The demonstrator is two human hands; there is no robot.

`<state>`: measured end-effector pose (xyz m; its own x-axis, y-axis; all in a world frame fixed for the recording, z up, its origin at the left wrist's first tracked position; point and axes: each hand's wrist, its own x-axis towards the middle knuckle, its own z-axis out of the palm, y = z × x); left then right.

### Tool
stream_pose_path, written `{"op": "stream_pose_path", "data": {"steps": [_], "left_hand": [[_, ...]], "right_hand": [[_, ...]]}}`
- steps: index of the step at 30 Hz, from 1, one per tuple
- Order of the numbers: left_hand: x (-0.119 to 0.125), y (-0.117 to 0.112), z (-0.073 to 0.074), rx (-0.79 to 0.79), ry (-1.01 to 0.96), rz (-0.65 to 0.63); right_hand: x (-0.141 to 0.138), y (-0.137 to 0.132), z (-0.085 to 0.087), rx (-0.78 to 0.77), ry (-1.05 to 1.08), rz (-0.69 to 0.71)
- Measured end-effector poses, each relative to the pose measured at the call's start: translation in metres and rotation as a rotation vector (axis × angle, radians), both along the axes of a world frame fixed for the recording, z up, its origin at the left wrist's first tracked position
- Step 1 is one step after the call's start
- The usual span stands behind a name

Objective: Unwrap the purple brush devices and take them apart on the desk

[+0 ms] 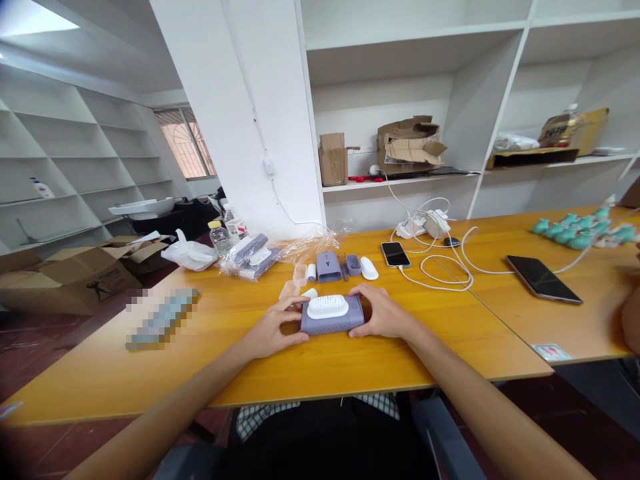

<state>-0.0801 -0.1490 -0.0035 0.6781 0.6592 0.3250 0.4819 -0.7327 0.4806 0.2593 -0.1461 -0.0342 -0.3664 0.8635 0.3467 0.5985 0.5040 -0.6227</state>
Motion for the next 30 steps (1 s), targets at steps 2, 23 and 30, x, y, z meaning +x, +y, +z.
{"op": "stream_pose_path", "data": {"steps": [2, 23, 30], "left_hand": [[0.0006, -0.0003, 0.0013, -0.004, -0.001, -0.007], [0.002, 0.0015, -0.0014, 0.021, 0.078, 0.024], [0.0021, 0.004, 0.001, -0.06, -0.005, 0.009]], "right_hand": [[0.0003, 0.0016, -0.0006, 0.0, 0.001, -0.006], [0.0001, 0.0099, -0.001, 0.09, 0.004, 0.004], [-0.0007, 0.0045, -0.0009, 0.061, 0.013, 0.009]]}}
